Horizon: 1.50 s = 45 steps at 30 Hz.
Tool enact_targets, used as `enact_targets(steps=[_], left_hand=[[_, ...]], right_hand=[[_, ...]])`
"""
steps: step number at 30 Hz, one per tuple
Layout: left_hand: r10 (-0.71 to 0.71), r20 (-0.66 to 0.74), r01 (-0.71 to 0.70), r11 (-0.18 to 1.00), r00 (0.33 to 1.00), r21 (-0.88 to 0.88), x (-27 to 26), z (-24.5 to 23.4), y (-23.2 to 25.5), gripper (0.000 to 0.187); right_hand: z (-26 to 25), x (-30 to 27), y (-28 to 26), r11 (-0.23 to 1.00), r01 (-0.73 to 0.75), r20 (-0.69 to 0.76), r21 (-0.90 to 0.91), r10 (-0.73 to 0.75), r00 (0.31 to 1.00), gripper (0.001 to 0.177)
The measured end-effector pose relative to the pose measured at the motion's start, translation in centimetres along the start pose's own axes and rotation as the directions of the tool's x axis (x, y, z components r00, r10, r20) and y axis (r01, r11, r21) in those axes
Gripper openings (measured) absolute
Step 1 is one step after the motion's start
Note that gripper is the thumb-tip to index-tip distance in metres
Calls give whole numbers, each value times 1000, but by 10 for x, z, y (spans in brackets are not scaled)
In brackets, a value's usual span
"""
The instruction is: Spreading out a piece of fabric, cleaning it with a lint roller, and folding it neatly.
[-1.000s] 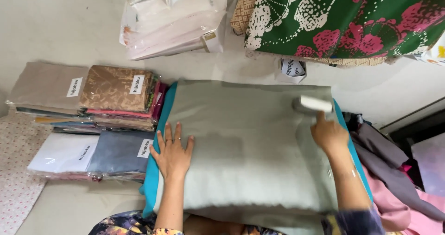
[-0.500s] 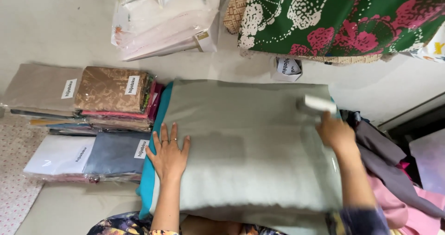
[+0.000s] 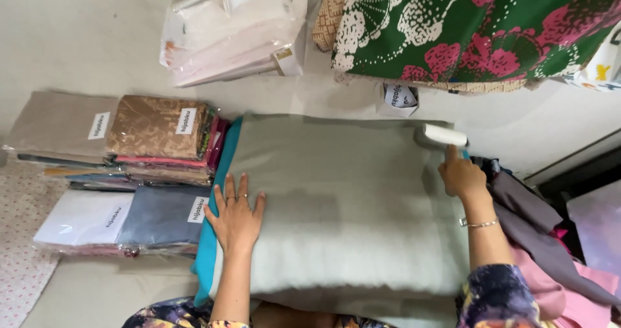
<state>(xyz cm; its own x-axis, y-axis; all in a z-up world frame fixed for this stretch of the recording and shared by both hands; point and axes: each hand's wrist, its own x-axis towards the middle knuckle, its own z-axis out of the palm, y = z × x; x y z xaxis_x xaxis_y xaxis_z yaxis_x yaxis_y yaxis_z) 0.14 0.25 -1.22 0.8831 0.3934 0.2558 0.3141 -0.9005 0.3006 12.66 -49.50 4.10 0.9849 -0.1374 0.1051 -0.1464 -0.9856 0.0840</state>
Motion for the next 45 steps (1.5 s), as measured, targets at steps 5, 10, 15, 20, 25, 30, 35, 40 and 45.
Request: enact_targets(steps=[5,10,15,20,25,30,35,40,45], left_hand=[[5,-14,-5,1000,1000,23,0,0,1,72],[1,11,-2,999,1000,36,0,0,2,73],[7,-21,-6,1000,1000,27,-1,-2,3,73],[-46,114,52,997,992,-56,-2,-13,7,64],[-40,101,46,997,994,-56,0,-7,6,64],[-41,107,45,998,993,-42,0,-4,4,66],[-44,167,78,976,985,-204,-1,-31,10,57],[-60,187,89,985,981,-150,4,-24,9,62],[-74,245,133,964,967,-231,2,-33,5,67]], right_hand=[[-69,-95,3,991,-63,336,-118,100,937,44],[-95,-135,1,978,-133,361,-158,182,914,58],[-38,-57,5,998,-56,150,-7,57,987,67],[-45,-40,-8,995,87,347,-54,-63,936,55],[-130,-157,-79,983,178,493,-52,-130,860,55],[-84,-102,-100,987,154,341,41,-158,927,59],[-63,-55,-131,963,181,195,200,-220,956,52],[-126,-171,-184,906,404,412,122,-417,810,51],[-87,-152,-229,820,559,265,125,-570,777,63]])
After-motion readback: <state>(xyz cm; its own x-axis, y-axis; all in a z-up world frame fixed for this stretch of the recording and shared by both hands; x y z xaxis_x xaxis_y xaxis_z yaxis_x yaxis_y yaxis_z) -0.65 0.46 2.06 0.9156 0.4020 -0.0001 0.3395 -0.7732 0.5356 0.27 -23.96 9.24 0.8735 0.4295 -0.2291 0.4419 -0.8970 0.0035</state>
